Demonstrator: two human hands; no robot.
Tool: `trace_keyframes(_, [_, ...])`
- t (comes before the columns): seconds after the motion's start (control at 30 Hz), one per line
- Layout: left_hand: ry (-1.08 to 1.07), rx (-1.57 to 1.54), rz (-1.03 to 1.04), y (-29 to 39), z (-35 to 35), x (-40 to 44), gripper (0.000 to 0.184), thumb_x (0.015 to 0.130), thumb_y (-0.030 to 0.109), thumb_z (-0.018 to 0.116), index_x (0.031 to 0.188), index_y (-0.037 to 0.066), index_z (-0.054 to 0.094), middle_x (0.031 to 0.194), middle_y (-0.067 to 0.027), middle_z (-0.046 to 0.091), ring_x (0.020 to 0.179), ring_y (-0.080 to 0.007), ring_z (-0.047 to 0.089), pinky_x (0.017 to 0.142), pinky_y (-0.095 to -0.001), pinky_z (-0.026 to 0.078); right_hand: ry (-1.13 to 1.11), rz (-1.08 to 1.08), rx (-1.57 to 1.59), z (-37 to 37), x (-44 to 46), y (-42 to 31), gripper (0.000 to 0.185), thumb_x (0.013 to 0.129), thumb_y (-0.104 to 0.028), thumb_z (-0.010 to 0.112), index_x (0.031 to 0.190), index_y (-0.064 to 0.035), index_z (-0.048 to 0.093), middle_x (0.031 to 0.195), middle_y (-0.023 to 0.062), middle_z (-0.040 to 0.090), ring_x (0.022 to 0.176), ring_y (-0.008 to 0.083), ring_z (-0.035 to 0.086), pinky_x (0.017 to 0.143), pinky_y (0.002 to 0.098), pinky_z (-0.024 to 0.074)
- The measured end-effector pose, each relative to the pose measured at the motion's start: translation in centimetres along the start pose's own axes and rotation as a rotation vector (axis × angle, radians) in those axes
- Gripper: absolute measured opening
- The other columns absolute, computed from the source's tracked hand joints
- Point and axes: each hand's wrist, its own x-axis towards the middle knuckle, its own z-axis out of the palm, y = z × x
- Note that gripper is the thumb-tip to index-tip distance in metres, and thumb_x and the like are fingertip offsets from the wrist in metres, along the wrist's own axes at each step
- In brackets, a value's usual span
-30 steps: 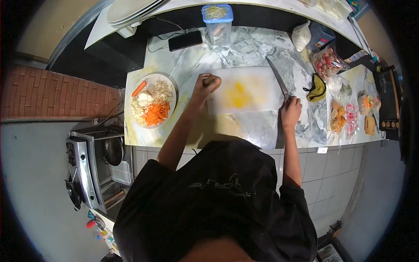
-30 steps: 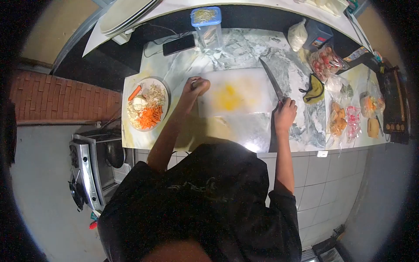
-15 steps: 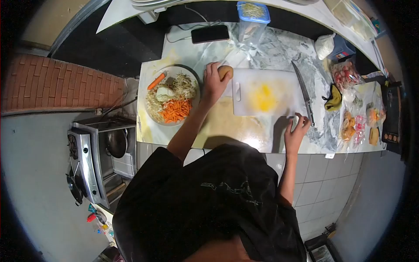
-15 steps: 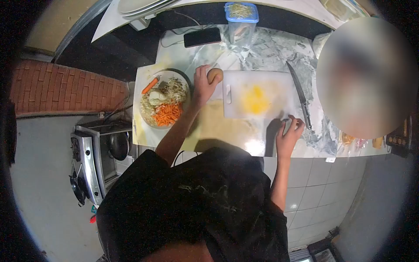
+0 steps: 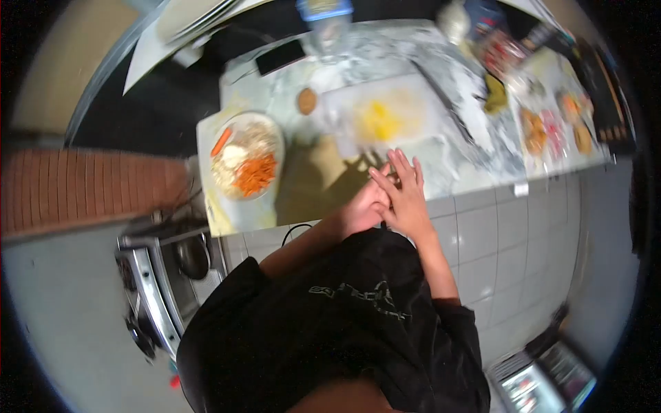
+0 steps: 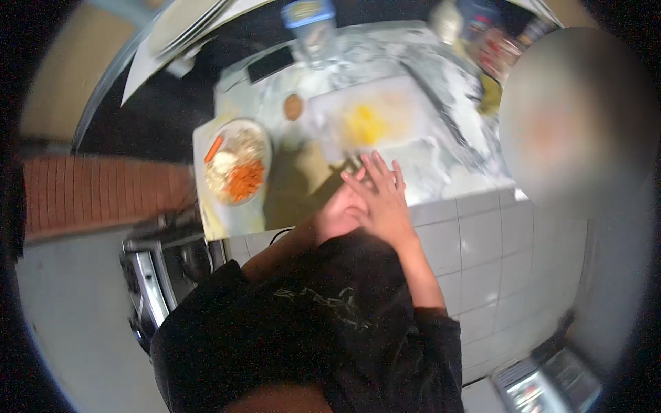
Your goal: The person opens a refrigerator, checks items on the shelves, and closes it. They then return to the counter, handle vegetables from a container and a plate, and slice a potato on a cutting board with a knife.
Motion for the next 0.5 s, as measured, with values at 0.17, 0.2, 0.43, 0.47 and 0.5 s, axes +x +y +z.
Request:
trace_keyframes(0.17, [-0.377,0.895,-0.158,-4.2,5.6,-1.1,0.063,0.107,0.05,0.029,0.15,0.005,0.036,0.154,-0.0135,0.042,0.144,-0.0253,0.036,0.118,-0.0425,0.027,0.371,0.65,-0.201,-7.1,-14.9,7.7,0.059,0.096,-0.04,0.06,0.149,-0.0201,0.044,0.162,0.0195,0.019,0.146,0.0401,0.029,0.118,0.0578,0.0196])
trace_keyframes(0.2, [-0.395,0.955,-0.133,-5.5,8.0,-1.9,0.064,0.106,0.051,0.03,0.149,0.004,0.036,0.156,-0.0135,0.038,0.146,-0.0254,0.033,0.12,-0.0429,0.024,0.439,0.798,-0.146,-8.8,-19.3,8.9,0.056,0.1,-0.037,0.057,0.15,-0.0168,0.043,0.163,0.0209,0.017,0.146,0.0418,0.029,0.117,0.0572,0.0242])
trace_keyframes(0.43, [-1.439,1.144,-0.531,-26.7,17.7,-4.1,0.061,0.107,0.047,0.036,0.146,0.001,0.047,0.154,-0.0133,0.043,0.146,-0.0305,0.034,0.121,-0.0428,0.021,0.548,0.985,0.178,-14.0,-47.0,3.9,0.049,0.099,-0.035,0.06,0.141,-0.011,0.048,0.157,0.0267,0.021,0.137,0.0474,0.039,0.111,0.0518,0.0397])
trace_keyframes(0.47, [-1.563,1.233,-0.625,-30.6,18.4,-4.4,0.049,0.108,0.035,0.04,0.146,0.005,0.049,0.155,-0.0118,0.042,0.146,-0.0289,0.033,0.121,-0.0418,0.022,0.589,1.017,0.221,-14.3,-49.9,2.8,0.048,0.1,-0.035,0.059,0.14,-0.0111,0.049,0.156,0.0263,0.022,0.136,0.0472,0.04,0.11,0.0512,0.0402])
trace_keyframes(0.5, [-1.581,1.141,-0.825,-33.9,19.5,-4.3,0.047,0.107,0.033,0.043,0.145,0.006,0.05,0.153,-0.0115,0.045,0.144,-0.0277,0.036,0.12,-0.0408,0.024,0.627,1.038,0.269,-14.6,-52.5,2.0,0.047,0.1,-0.036,0.058,0.139,-0.0111,0.049,0.155,0.0259,0.023,0.136,0.0469,0.04,0.11,0.0506,0.0408])
